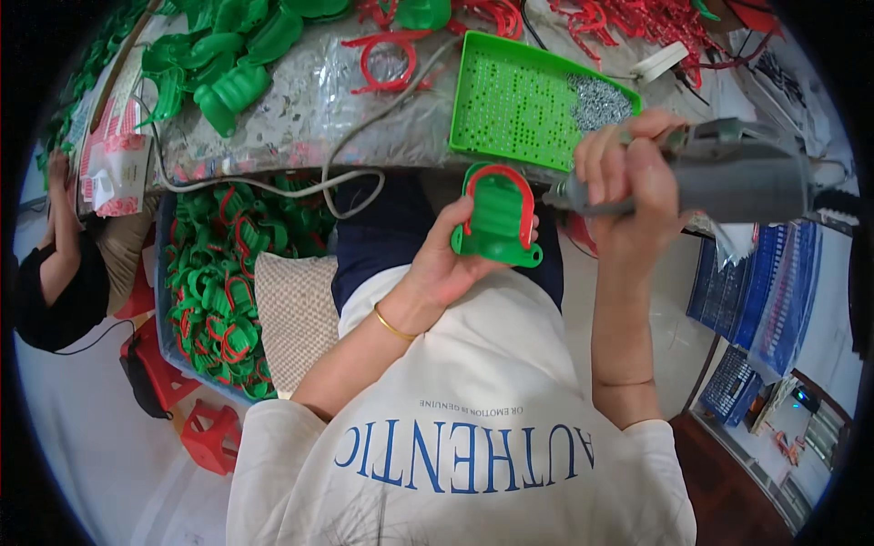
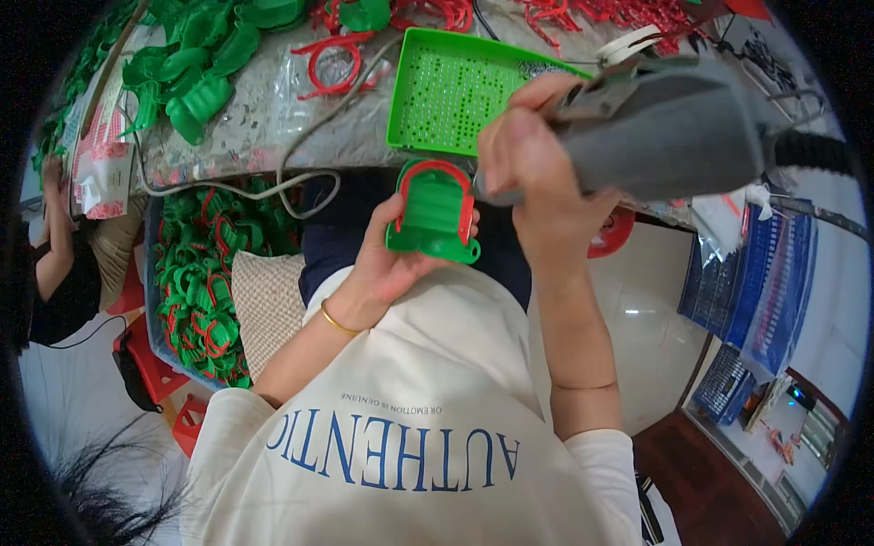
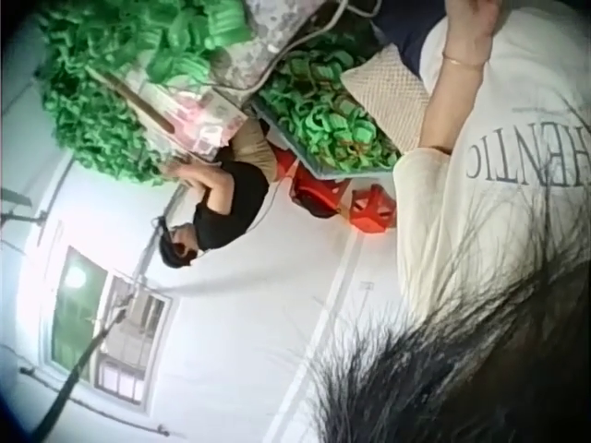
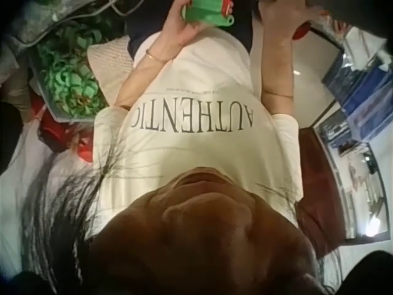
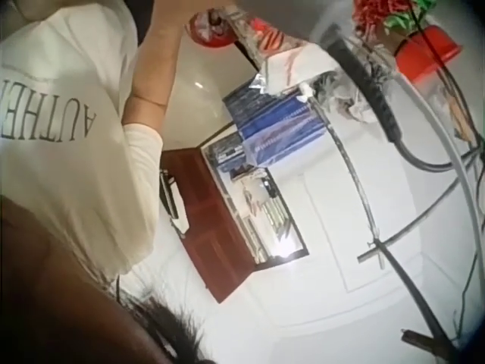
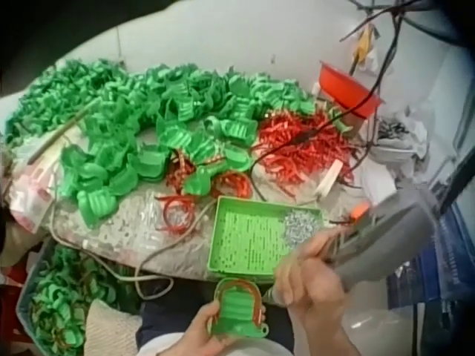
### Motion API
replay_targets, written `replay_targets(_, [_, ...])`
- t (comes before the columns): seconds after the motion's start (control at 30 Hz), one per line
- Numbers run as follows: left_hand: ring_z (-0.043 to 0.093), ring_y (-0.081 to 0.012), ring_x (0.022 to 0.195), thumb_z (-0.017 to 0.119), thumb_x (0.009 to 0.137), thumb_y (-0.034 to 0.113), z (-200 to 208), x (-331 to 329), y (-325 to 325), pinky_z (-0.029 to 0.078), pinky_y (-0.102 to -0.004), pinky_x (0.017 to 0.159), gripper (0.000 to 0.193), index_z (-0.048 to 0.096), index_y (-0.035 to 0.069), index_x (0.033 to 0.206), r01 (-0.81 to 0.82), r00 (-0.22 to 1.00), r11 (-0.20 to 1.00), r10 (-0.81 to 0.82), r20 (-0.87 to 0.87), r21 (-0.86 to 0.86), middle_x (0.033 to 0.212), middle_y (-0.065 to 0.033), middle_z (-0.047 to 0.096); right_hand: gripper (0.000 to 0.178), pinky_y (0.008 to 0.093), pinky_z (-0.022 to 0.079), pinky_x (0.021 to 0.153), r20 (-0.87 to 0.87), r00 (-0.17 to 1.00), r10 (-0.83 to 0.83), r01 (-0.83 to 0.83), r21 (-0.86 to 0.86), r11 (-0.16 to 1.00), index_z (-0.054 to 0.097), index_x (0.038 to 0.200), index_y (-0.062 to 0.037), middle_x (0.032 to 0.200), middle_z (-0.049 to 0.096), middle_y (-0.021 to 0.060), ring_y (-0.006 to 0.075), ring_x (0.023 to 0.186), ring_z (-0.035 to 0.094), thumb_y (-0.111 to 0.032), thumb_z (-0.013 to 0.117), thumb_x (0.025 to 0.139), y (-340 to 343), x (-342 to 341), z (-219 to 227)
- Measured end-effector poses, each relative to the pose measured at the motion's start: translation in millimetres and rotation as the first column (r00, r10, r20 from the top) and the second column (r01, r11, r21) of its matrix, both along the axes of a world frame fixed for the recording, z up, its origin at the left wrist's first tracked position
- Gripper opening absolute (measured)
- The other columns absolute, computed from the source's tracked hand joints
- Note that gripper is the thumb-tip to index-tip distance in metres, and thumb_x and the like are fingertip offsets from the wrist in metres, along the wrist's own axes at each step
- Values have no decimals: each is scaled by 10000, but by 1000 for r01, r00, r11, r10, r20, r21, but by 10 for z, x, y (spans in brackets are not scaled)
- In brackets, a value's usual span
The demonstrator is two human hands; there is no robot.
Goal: Assembling green plastic parts by adding red ribbons and silver studs using a pneumatic tool.
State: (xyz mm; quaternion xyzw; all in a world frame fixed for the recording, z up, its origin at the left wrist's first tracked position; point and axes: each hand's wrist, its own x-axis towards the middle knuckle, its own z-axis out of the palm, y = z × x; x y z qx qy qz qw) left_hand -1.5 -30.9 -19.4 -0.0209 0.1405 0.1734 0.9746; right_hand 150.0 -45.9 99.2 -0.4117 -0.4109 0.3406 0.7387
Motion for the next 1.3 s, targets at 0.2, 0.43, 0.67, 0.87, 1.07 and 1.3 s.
replay_targets(0.2, [535,-354,1141,597,836,430,-15,-1,18,425,-464,996,666,428,4,1318,2,998,998,2,57,-70,1264,-253,504,133,291,382,559,46,982,-185,186,-4,983,527,984,-7,607,439,6,120,541,436,-33,542,854,426,134,-267])
replay_targets(0.43, [537,-350,1130,605,819,452,-27,0,54,431,-466,978,690,425,19,1325,10,999,994,-4,50,-113,1258,-252,504,120,280,407,515,116,965,-235,235,10,972,526,950,0,655,494,26,103,519,463,17,579,845,661,190,-560])
replay_targets(0.67, [531,-349,1141,606,818,456,-35,6,82,431,-465,976,696,422,18,1326,12,998,996,-7,55,-94,1259,-254,500,127,281,412,528,134,958,-253,257,-15,966,520,950,5,633,490,29,108,520,468,2,586,842,708,196,-623])
replay_targets(0.87, [527,-358,1144,613,815,448,-64,12,78,422,-474,990,697,419,15,1326,-2,998,993,10,63,-119,1264,-257,494,130,284,416,531,43,972,-229,229,9,973,511,952,19,628,493,32,112,518,471,-9,583,847,735,187,-639])
replay_targets(1.07, [521,-364,1150,612,822,436,-82,-5,83,421,-473,992,684,418,17,1326,-3,997,991,13,74,-133,1267,-259,490,141,288,414,531,34,975,-220,219,36,975,510,955,21,638,483,35,120,516,461,-11,591,844,726,170,-645])
replay_targets(1.3, [520,-350,1136,616,828,426,-96,8,94,431,-473,968,662,423,28,1321,-18,992,984,39,118,-175,1249,-224,507,118,312,385,607,-13,996,-86,87,76,993,523,947,-9,604,393,9,129,571,439,-105,542,882,589,264,-406])
